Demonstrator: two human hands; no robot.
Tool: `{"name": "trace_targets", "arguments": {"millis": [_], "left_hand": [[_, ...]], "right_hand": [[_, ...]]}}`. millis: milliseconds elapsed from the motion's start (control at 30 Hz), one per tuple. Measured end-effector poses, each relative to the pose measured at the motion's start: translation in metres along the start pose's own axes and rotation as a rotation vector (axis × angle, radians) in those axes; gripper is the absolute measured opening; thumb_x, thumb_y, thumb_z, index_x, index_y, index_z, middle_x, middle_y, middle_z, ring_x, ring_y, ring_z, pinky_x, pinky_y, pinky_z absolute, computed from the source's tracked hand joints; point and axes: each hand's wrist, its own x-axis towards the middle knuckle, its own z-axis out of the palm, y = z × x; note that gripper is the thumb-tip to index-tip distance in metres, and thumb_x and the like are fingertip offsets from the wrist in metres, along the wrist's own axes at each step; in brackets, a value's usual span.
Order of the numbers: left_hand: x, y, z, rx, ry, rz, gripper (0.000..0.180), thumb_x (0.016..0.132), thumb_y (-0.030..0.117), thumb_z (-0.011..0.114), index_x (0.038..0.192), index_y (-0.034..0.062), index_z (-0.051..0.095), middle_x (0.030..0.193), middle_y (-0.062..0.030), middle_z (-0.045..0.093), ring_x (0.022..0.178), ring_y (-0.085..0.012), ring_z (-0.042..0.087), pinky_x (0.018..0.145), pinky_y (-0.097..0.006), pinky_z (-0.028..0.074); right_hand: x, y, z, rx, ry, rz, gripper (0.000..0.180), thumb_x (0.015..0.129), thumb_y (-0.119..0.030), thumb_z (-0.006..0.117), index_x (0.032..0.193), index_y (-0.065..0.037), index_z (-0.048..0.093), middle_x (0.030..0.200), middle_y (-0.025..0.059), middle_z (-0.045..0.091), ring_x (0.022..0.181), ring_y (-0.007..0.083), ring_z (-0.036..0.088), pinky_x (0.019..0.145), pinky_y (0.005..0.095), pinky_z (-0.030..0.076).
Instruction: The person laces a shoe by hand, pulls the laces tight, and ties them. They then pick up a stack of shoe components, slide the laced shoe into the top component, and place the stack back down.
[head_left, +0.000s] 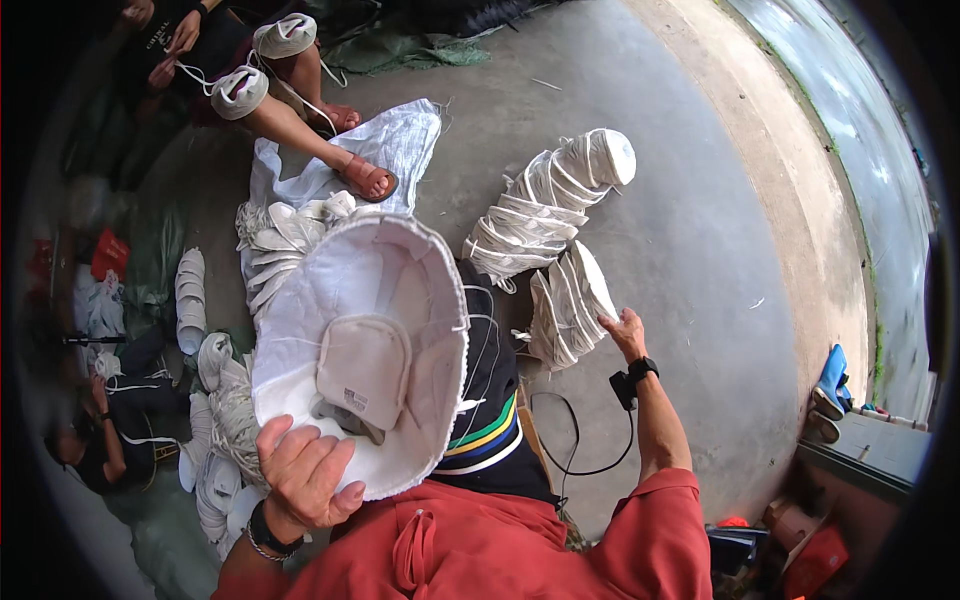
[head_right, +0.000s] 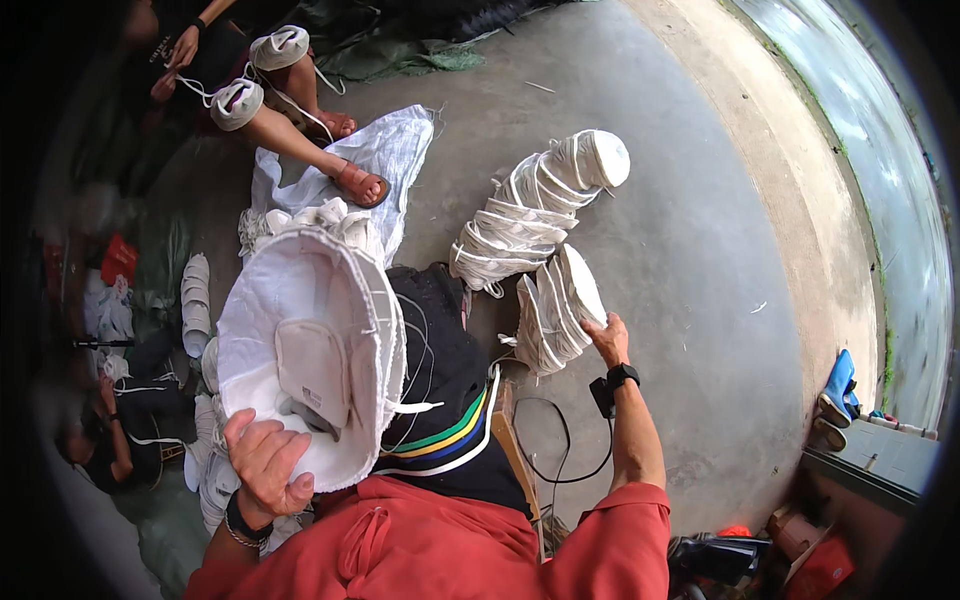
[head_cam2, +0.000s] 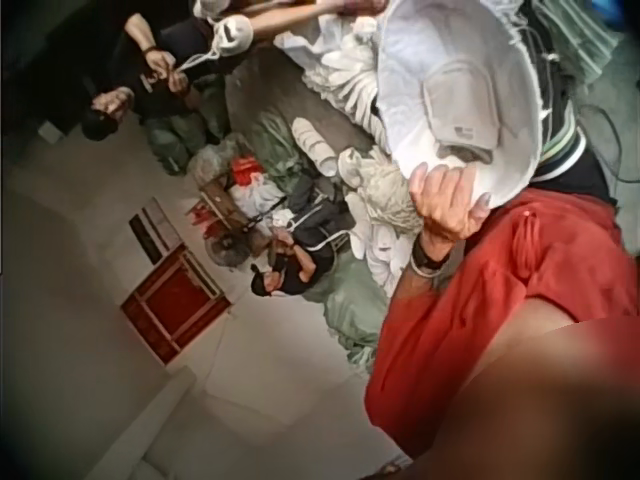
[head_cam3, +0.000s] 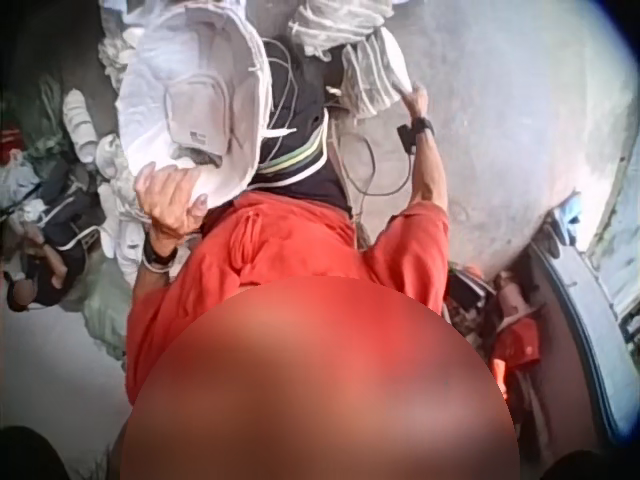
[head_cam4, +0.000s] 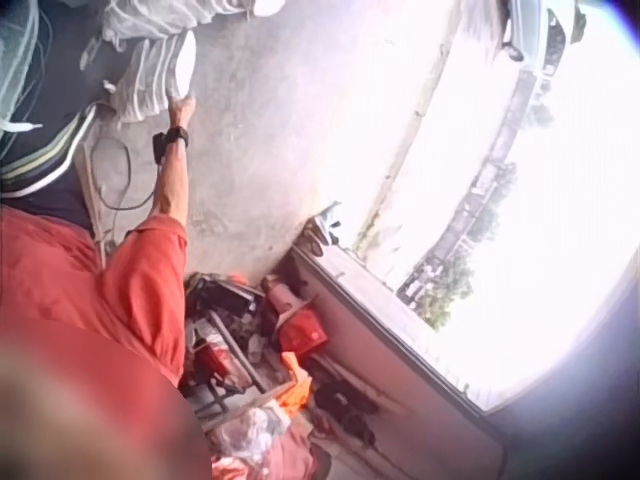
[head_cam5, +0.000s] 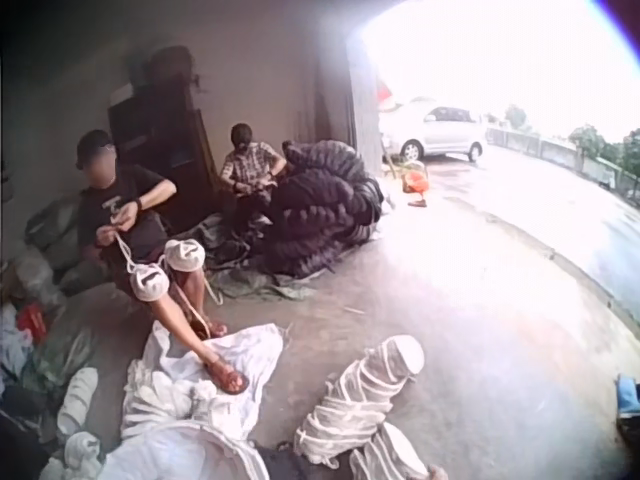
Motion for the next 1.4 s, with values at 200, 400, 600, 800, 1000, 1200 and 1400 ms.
{"name": "trace_targets", "arguments": {"millis": [200, 400, 600, 800, 1000, 1200, 1400], "left_hand": [[0.005, -0.013, 0.001, 0.019, -0.072, -0.057, 0.037, 0.083, 0.036, 0.041, 0.078, 0.0055, 0.061, 0.07, -0.0052, 0.058, 0.071, -0.0212, 0.055, 0.086, -0.043, 0.033], [0.011, -0.02, -0.005, 0.01, -0.18, -0.074, 0.037, 0.086, 0.037, 0.038, 0.087, 0.0069, 0.06, 0.073, -0.0051, 0.06, 0.076, -0.0205, 0.055, 0.087, -0.044, 0.03], [0.014, -0.02, -0.009, -0.009, -0.176, -0.09, 0.038, 0.086, 0.037, 0.037, 0.086, 0.0069, 0.061, 0.072, -0.0048, 0.06, 0.075, -0.0203, 0.055, 0.086, -0.043, 0.031], [0.008, -0.019, 0.004, -0.029, -0.003, -0.023, 0.04, 0.085, 0.04, 0.042, 0.079, 0.0062, 0.061, 0.069, -0.0048, 0.057, 0.072, -0.022, 0.054, 0.086, -0.044, 0.033], [0.009, -0.021, -0.007, -0.158, 0.117, 0.075, 0.04, 0.081, 0.044, 0.054, 0.075, 0.0046, 0.06, 0.065, -0.0049, 0.051, 0.07, -0.0222, 0.052, 0.086, -0.043, 0.036], [-0.009, -0.015, -0.019, -0.21, 0.109, 0.244, 0.037, 0.074, 0.041, 0.062, 0.08, 0.0048, 0.061, 0.071, -0.0051, 0.054, 0.075, -0.0227, 0.054, 0.086, -0.043, 0.037], [-0.027, -0.002, -0.014, -0.223, 0.119, 0.379, 0.02, 0.068, 0.022, 0.067, 0.072, 0.006, 0.055, 0.07, -0.0057, 0.052, 0.074, -0.0219, 0.054, 0.089, -0.039, 0.038]], "right_hand": [[0.039, -0.014, 0.06, -0.382, -0.161, 0.111, 0.083, 0.061, -0.064, 0.065, 0.106, 0.005, 0.055, 0.1, 0.0226, 0.061, 0.098, 0.0342, 0.057, 0.094, 0.0484, 0.033], [0.031, -0.046, 0.121, -0.492, -0.245, 0.074, 0.071, 0.056, -0.055, 0.071, 0.098, 0.002, 0.06, 0.1, 0.0205, 0.061, 0.092, 0.0332, 0.06, 0.08, 0.0399, 0.048], [0.045, -0.039, 0.103, -0.324, -0.31, 0.247, 0.044, 0.051, -0.036, 0.075, 0.074, 0.002, 0.065, 0.082, 0.0181, 0.065, 0.077, 0.0281, 0.065, 0.069, 0.0364, 0.05], [0.012, 0.003, 0.049, 0.274, -0.16, 0.283, 0.042, 0.06, -0.03, 0.074, 0.073, 0.008, 0.061, 0.072, 0.0131, 0.063, 0.067, 0.0192, 0.06, 0.06, 0.0315, 0.047], [-0.107, -0.124, -0.125, 0.856, -0.083, -0.101, 0.039, 0.086, -0.028, 0.053, 0.103, 0.007, 0.057, 0.096, 0.0073, 0.06, 0.087, 0.0133, 0.056, 0.076, 0.0267, 0.044], [-0.237, -0.213, -0.224, 1.081, 0.271, -0.418, 0.029, 0.088, -0.018, 0.055, 0.108, 0.0, 0.046, 0.102, 0.009, 0.055, 0.094, 0.0149, 0.056, 0.079, 0.0297, 0.047], [-0.337, -0.32, -0.223, 0.609, 0.135, -0.658, 0.033, 0.085, -0.016, 0.058, 0.105, 0.01, 0.054, 0.083, 0.0062, 0.058, 0.078, 0.0142, 0.057, 0.072, 0.0258, 0.046]]}}
